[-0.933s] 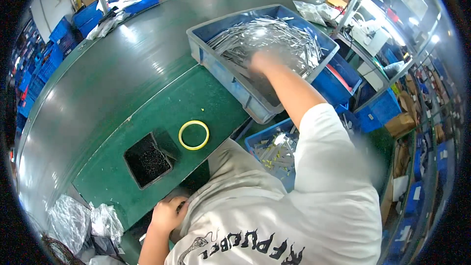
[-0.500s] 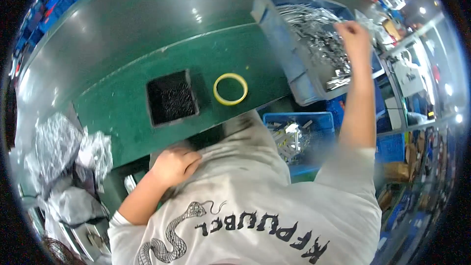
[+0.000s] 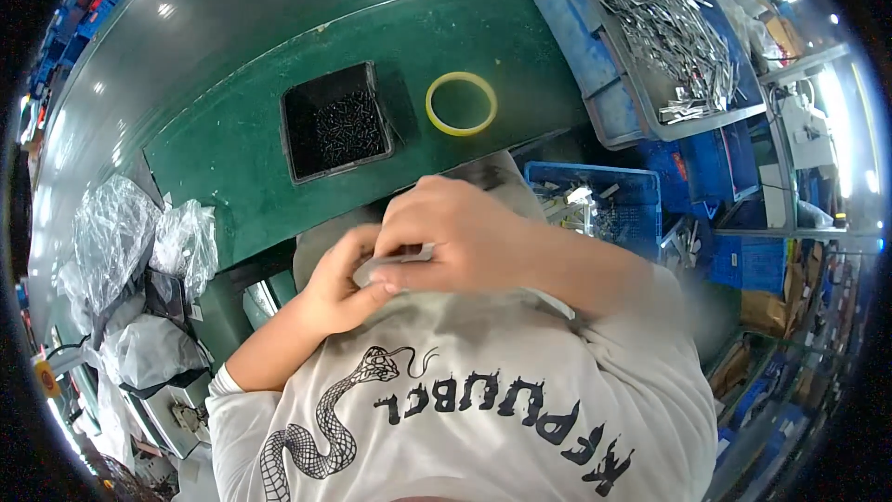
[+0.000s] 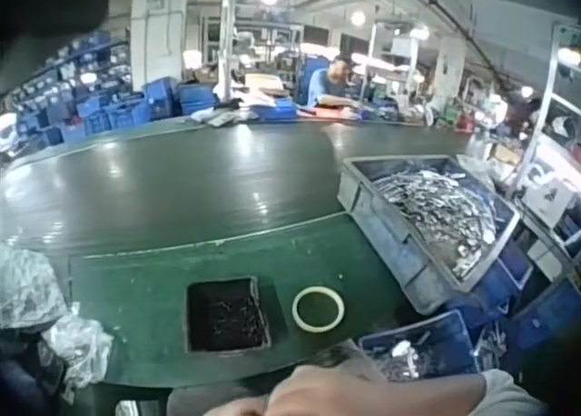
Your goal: Applying yellow adhesive tape to small metal components at a factory workbench.
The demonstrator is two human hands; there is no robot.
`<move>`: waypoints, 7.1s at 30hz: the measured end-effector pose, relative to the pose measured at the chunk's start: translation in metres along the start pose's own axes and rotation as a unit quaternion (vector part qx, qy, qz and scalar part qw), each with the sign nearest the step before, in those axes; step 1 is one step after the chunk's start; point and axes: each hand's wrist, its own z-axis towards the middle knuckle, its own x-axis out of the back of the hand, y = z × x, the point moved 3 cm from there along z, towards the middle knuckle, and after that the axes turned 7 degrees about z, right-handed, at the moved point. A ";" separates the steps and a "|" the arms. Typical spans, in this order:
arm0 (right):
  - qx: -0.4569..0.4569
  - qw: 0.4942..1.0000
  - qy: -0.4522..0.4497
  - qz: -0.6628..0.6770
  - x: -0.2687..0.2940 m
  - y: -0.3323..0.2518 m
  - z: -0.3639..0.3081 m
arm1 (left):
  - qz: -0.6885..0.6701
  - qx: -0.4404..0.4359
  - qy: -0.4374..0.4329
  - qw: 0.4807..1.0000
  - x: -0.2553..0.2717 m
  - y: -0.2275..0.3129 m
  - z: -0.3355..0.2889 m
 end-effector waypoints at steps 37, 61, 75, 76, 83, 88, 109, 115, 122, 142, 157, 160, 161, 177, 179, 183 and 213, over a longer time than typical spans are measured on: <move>0.178 0.962 -0.001 -0.209 -0.019 0.027 -0.092 | -0.053 0.078 0.040 0.995 0.013 0.015 0.001; 0.166 0.964 -0.015 -0.208 -0.018 0.025 -0.094 | 0.064 0.018 0.002 0.998 0.011 0.008 -0.001; 0.148 0.963 -0.035 -0.224 -0.017 0.027 -0.088 | 0.170 -0.001 0.071 0.983 0.015 0.008 -0.002; 0.142 0.962 -0.045 -0.228 -0.017 0.026 -0.087 | 0.197 -0.013 0.078 0.977 0.015 0.008 -0.002; 0.146 0.959 -0.046 -0.237 -0.016 0.025 -0.083 | 0.289 -0.080 0.067 0.952 0.018 0.005 -0.001; 0.161 0.952 -0.047 -0.255 -0.018 0.024 -0.083 | 0.382 -0.150 0.056 0.910 0.016 0.009 0.000; 0.175 0.951 -0.024 -0.254 -0.016 0.026 -0.080 | 0.332 -0.191 0.043 0.923 0.003 0.007 -0.006; 0.179 0.950 -0.035 -0.252 -0.019 0.023 -0.081 | 0.268 -0.109 0.135 0.948 0.013 0.010 -0.001; 0.180 0.953 -0.032 -0.242 -0.019 0.025 -0.082 | 0.179 -0.039 0.119 0.976 0.012 0.007 -0.002; 0.169 0.962 -0.034 -0.210 -0.019 0.026 -0.082 | 0.135 0.003 0.071 0.988 0.011 0.003 -0.005; 0.095 0.992 -0.014 -0.080 -0.030 0.038 -0.077 | -0.221 0.210 0.018 0.952 -0.002 -0.007 -0.018; 0.049 0.992 -0.062 -0.102 -0.031 0.038 -0.063 | -0.246 0.225 0.039 0.942 -0.005 0.001 -0.011; 0.049 0.991 -0.064 -0.102 -0.032 0.036 -0.058 | -0.227 0.227 0.032 0.946 -0.005 -0.001 -0.013; 0.074 0.995 -0.046 -0.051 -0.044 0.031 -0.044 | -0.017 0.020 0.082 0.996 0.004 0.007 -0.009; 0.080 0.995 -0.036 -0.055 -0.042 0.030 -0.045 | -0.015 0.032 0.096 0.995 0.004 0.009 -0.009; 0.077 0.995 -0.032 -0.051 -0.040 0.030 -0.047 | 0.001 0.036 0.115 0.993 0.007 0.008 -0.009; 0.121 0.971 -0.026 -0.204 -0.044 0.023 -0.045 | 0.080 -0.001 0.163 0.983 0.006 0.006 -0.014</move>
